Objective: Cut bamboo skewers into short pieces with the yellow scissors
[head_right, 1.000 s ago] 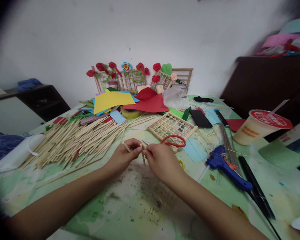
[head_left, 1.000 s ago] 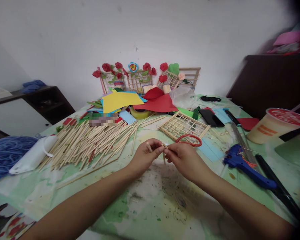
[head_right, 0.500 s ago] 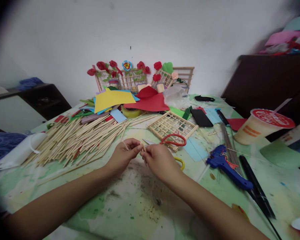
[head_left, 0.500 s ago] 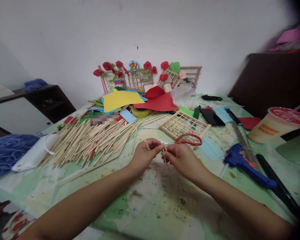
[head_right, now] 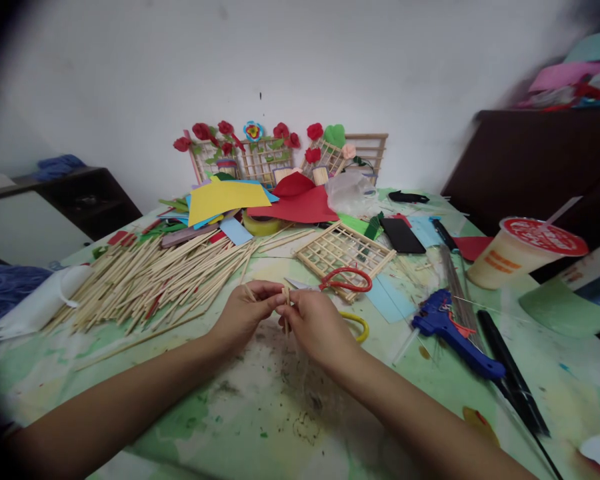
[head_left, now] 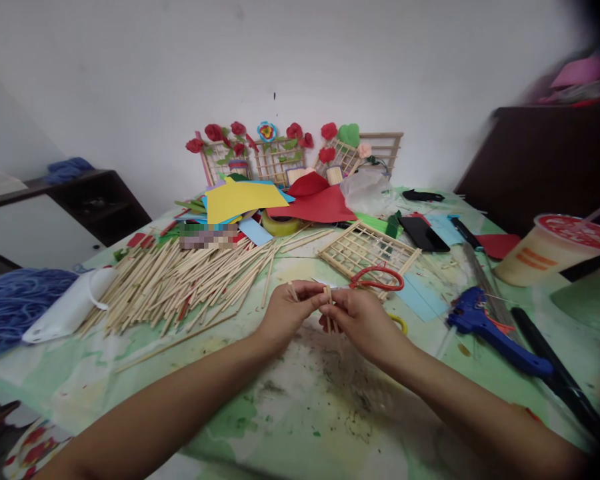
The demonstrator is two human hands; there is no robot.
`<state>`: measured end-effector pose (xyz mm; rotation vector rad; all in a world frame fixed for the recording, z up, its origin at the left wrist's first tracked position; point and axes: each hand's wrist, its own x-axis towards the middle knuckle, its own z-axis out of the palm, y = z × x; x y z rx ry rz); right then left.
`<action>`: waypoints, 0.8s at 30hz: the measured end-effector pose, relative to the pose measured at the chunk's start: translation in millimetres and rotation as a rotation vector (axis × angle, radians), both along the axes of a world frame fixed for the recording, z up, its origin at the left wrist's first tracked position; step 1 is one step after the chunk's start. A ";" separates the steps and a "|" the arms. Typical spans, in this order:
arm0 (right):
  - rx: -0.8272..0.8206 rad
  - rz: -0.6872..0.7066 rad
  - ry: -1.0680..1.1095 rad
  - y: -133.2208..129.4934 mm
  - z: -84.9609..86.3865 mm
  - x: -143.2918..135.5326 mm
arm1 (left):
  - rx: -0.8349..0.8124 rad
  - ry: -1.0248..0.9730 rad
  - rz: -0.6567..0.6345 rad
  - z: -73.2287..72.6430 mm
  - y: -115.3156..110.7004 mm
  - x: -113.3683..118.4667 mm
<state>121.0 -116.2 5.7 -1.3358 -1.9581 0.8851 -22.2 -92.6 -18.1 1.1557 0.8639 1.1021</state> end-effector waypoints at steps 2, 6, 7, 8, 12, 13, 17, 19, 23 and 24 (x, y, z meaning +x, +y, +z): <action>0.000 0.008 0.013 -0.6 -0.9 -0.9 | -0.009 -0.003 -0.002 -0.4 -0.3 -0.4; 0.002 0.032 0.037 -1.5 -2.2 -2.5 | -0.026 -0.043 -0.010 -1.5 -0.5 -1.3; -0.002 0.037 0.046 -1.6 -2.3 -2.8 | -0.027 -0.056 -0.028 -1.4 -0.7 -1.3; -0.006 0.040 0.057 -1.7 -2.4 -3.0 | -0.027 -0.067 -0.045 -1.2 -1.0 -1.3; -0.027 0.049 0.113 -1.6 -1.9 -3.4 | -0.027 -0.084 -0.082 -0.3 -2.0 -1.0; -0.030 0.051 0.123 -1.4 -1.8 -3.4 | -0.027 -0.082 -0.081 -0.3 -1.9 -1.2; -0.037 0.045 0.114 -0.2 -2.6 -3.6 | -0.040 -0.015 -0.047 -2.1 0.0 -2.8; -0.042 0.038 0.104 0.4 -3.8 -3.5 | -0.046 0.018 -0.047 -3.0 1.3 -3.7; -0.045 0.042 0.118 0.6 -5.6 -3.3 | -0.048 0.018 -0.046 -3.1 2.1 -4.1; -0.045 0.042 0.121 0.6 -5.4 -3.2 | -0.048 0.010 -0.044 -2.7 1.7 -3.9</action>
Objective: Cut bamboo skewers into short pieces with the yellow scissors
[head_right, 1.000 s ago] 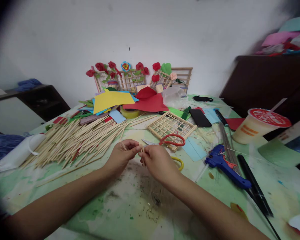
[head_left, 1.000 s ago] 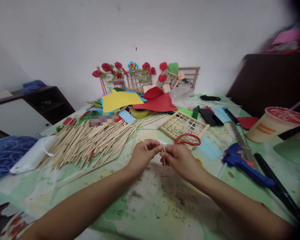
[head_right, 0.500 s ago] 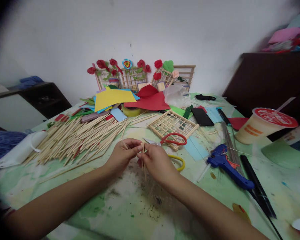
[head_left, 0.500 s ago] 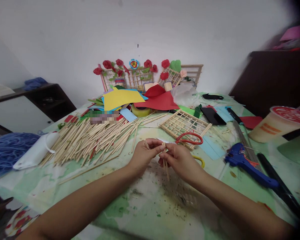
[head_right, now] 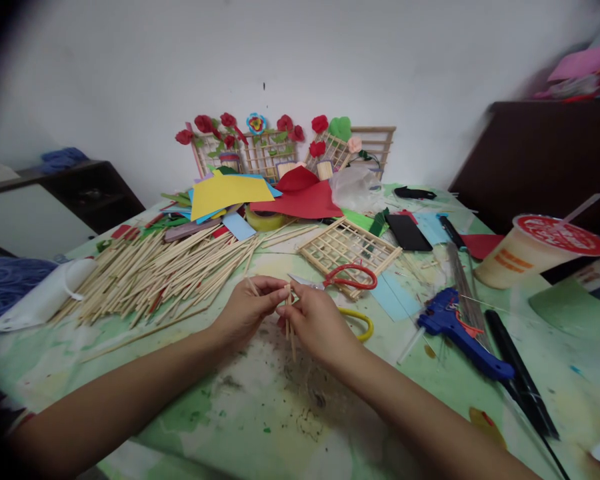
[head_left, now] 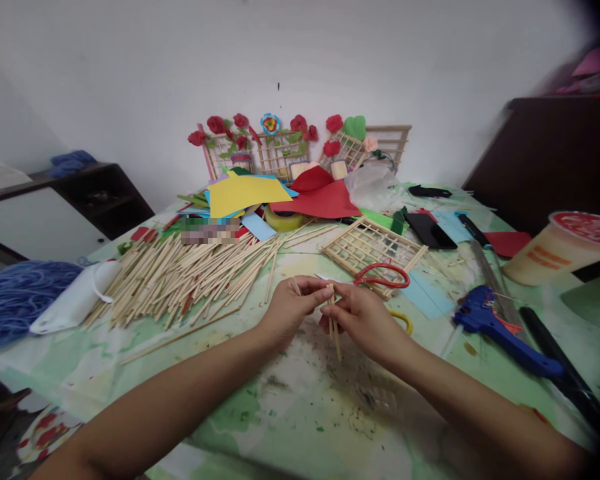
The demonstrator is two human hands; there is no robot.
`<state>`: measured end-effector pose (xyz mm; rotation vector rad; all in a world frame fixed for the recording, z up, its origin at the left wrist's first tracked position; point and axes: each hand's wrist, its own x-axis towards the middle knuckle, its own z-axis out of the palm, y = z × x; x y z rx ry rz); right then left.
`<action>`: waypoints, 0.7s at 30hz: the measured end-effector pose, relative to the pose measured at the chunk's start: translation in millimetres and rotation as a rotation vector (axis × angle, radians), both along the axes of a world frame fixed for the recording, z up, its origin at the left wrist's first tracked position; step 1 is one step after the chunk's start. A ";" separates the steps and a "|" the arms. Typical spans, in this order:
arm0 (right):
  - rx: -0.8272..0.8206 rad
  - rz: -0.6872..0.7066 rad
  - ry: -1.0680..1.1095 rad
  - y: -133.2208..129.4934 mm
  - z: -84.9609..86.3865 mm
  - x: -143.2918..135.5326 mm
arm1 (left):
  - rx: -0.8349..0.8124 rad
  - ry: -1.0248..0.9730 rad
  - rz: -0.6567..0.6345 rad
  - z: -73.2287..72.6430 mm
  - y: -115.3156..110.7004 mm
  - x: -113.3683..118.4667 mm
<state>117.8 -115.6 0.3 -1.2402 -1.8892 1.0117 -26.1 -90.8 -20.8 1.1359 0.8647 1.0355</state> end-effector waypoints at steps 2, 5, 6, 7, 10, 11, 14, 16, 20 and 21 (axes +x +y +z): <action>-0.006 -0.001 0.002 -0.1 0.7 0.1 | 0.001 -0.026 -0.011 0.8 -1.0 0.5; -0.022 -0.003 0.002 0.1 1.9 0.1 | -0.001 -0.044 -0.027 1.3 -1.8 0.9; -0.027 -0.003 0.006 0.2 2.0 0.0 | 0.001 -0.037 -0.019 1.1 -1.7 0.9; -0.032 -0.004 0.010 0.3 2.1 0.0 | 0.006 -0.028 -0.009 0.8 -1.4 0.8; -0.053 0.003 0.018 0.2 2.2 -0.4 | 0.023 -0.011 0.009 0.1 -0.2 0.2; -0.058 0.005 0.017 0.1 2.4 -0.6 | 0.026 -0.011 0.009 0.2 0.0 0.1; -0.056 0.009 0.007 -0.4 3.0 -0.8 | 0.021 -0.012 0.008 1.2 0.0 -0.2; -0.049 0.009 0.003 -0.6 3.2 -0.8 | 0.015 -0.019 -0.004 2.4 -0.3 -0.3; -0.044 0.008 0.010 -0.6 2.6 -0.7 | 0.021 -0.020 -0.020 4.8 -0.7 -0.4; -0.045 0.006 0.014 -0.5 2.3 -0.8 | 0.022 -0.028 -0.026 5.3 -1.0 -0.3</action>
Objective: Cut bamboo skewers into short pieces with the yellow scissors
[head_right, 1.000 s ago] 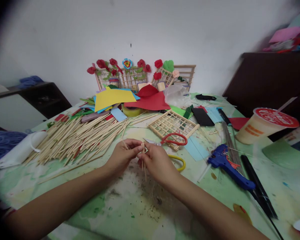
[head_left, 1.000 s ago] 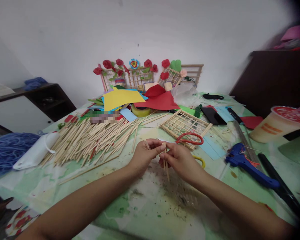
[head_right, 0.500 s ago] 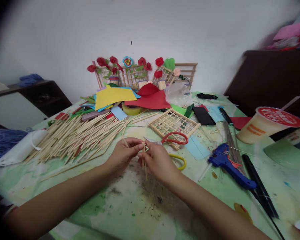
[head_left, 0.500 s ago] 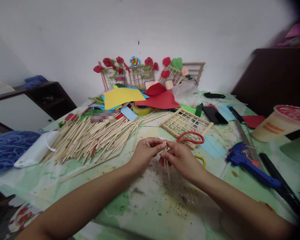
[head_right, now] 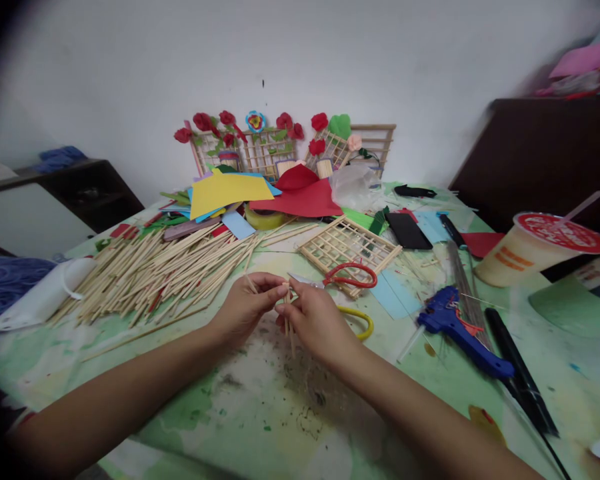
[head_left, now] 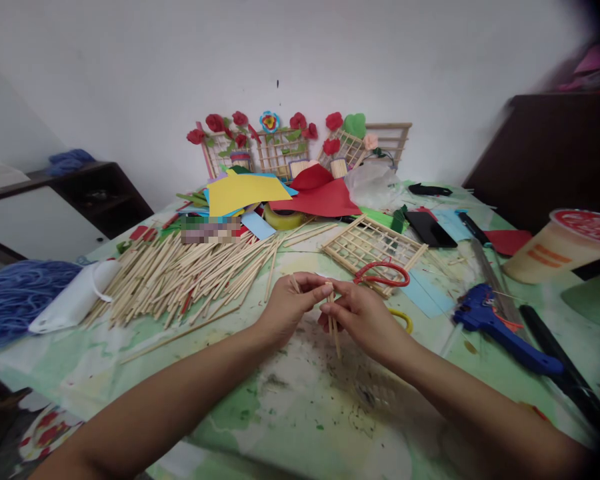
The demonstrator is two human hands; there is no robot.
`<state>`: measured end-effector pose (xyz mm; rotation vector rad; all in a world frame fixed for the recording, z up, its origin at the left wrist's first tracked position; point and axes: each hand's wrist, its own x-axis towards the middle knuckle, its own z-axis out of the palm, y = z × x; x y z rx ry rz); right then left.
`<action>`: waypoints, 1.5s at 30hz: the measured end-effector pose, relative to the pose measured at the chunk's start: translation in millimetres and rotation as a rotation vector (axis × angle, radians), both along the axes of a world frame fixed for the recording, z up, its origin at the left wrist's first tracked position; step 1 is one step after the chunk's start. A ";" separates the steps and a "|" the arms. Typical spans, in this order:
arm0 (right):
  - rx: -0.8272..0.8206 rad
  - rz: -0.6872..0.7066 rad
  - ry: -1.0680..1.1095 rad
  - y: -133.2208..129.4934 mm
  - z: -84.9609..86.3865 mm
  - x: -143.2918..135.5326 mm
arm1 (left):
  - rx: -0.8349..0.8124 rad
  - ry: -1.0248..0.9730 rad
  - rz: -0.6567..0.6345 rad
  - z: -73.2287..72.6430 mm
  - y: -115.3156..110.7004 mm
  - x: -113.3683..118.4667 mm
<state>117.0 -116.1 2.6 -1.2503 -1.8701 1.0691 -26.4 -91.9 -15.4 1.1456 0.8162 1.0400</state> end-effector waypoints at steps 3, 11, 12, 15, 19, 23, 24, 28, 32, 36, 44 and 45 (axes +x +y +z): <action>-0.011 -0.002 0.018 0.3 -0.9 -0.4 | -0.007 -0.035 -0.027 1.7 -1.6 1.0; -0.059 0.019 0.048 0.4 -0.9 0.5 | 0.000 -0.018 0.006 2.4 0.8 -0.4; -0.098 0.029 0.062 0.1 -0.2 0.3 | -0.007 -0.013 0.052 2.4 2.4 -1.1; -0.301 0.044 0.146 -0.8 1.8 -1.4 | -0.040 -0.029 0.160 2.6 6.6 -2.1; -0.476 0.018 0.245 -0.6 2.4 -3.4 | -0.079 -0.033 0.175 4.0 10.3 -3.4; -0.448 -0.028 0.263 3.5 3.6 1.4 | 0.077 0.179 0.119 6.9 22.3 -13.8; -0.432 -0.046 0.273 5.3 4.2 4.0 | 0.159 0.285 0.117 7.0 26.7 -17.7; -0.402 -0.110 0.301 13.7 6.7 16.7 | 0.496 0.822 0.047 -0.8 38.4 -27.5; -0.473 -0.074 0.328 18.3 6.9 27.0 | 0.645 1.062 -0.086 -15.6 34.2 -21.6; -0.620 0.001 0.496 18.7 5.4 32.9 | 0.770 1.056 0.008 -15.1 28.7 -16.2; -0.728 0.153 0.528 18.0 -3.4 32.8 | 1.179 0.921 -0.139 3.4 19.9 -21.0; -0.739 0.163 0.532 17.1 -3.5 31.7 | 1.192 0.927 -0.162 2.5 18.6 -20.4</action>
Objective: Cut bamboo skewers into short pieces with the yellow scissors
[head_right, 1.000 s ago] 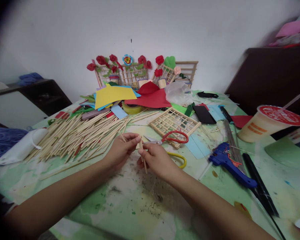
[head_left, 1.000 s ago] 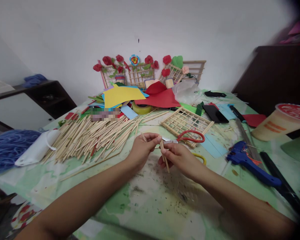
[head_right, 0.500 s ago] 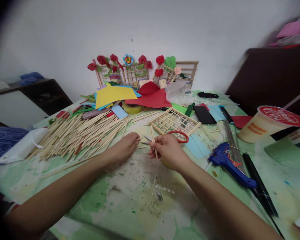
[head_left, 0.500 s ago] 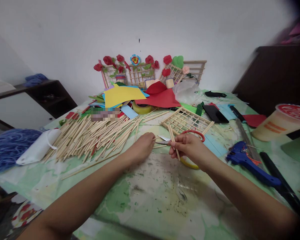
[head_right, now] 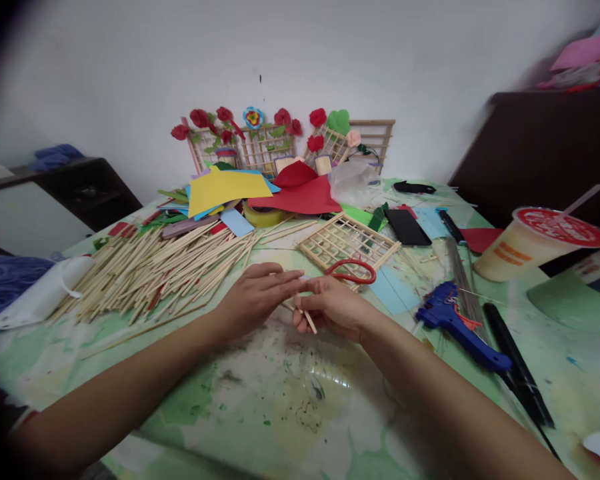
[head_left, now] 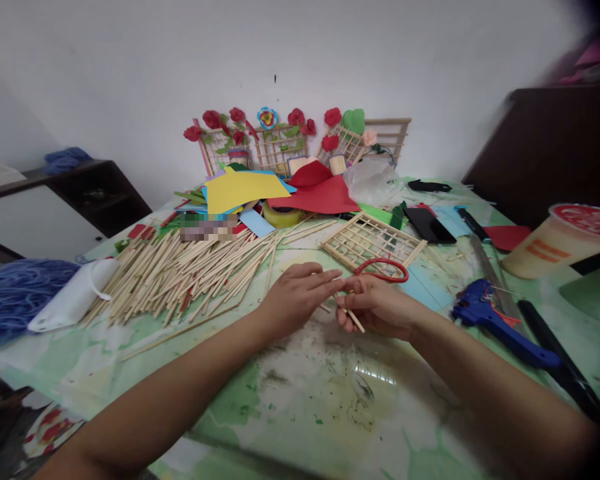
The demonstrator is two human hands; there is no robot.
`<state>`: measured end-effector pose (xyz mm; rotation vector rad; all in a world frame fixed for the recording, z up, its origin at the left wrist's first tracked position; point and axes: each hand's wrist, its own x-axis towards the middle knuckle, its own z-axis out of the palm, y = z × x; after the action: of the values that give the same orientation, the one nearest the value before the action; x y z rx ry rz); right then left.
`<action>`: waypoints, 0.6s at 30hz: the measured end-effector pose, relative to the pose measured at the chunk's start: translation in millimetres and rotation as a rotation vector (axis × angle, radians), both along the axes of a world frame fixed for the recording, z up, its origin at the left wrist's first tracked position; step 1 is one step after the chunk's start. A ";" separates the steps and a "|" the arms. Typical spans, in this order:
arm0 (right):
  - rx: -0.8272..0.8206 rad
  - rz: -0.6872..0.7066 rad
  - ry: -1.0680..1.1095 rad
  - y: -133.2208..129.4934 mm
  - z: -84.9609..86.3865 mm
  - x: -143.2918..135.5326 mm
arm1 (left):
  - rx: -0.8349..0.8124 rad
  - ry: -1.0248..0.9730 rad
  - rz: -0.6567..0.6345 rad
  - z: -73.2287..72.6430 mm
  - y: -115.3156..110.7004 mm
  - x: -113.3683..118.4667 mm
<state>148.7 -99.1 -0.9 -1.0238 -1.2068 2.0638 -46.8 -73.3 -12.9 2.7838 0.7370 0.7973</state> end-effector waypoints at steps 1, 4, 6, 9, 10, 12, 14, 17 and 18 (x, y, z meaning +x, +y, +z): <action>-0.010 0.005 0.006 -1.1 0.3 -1.2 | 0.012 0.019 -0.009 -1.2 -0.9 0.6; -0.036 0.008 0.030 -4.4 2.5 -5.2 | 0.074 0.057 -0.024 -4.2 -1.7 1.9; -0.042 0.011 0.049 -5.6 4.0 -7.2 | 0.105 0.041 -0.022 -4.0 -1.6 2.0; -0.010 -0.018 0.067 -4.8 5.7 -7.6 | 0.018 -0.066 0.010 -1.1 -2.9 2.6; 0.008 -0.041 0.067 -3.8 6.5 -6.7 | -0.076 -0.126 0.040 0.0 -3.4 3.2; 0.072 -0.126 0.001 -0.8 9.1 -3.0 | -0.384 -0.283 0.117 0.9 -3.6 5.0; 0.226 -0.209 -0.230 3.6 12.2 3.7 | -0.786 -0.494 0.184 -0.4 -1.6 6.9; 0.624 -0.214 -0.780 11.9 14.9 17.7 | -1.278 -0.785 0.232 -5.0 4.0 8.4; 0.751 -0.179 -0.940 14.6 14.7 22.5 | -1.369 -0.844 0.237 -6.4 5.8 8.5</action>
<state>171.3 -84.4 13.8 -1.6385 -1.9990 0.7734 -38.3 -67.5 -19.3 1.0421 0.8992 0.8757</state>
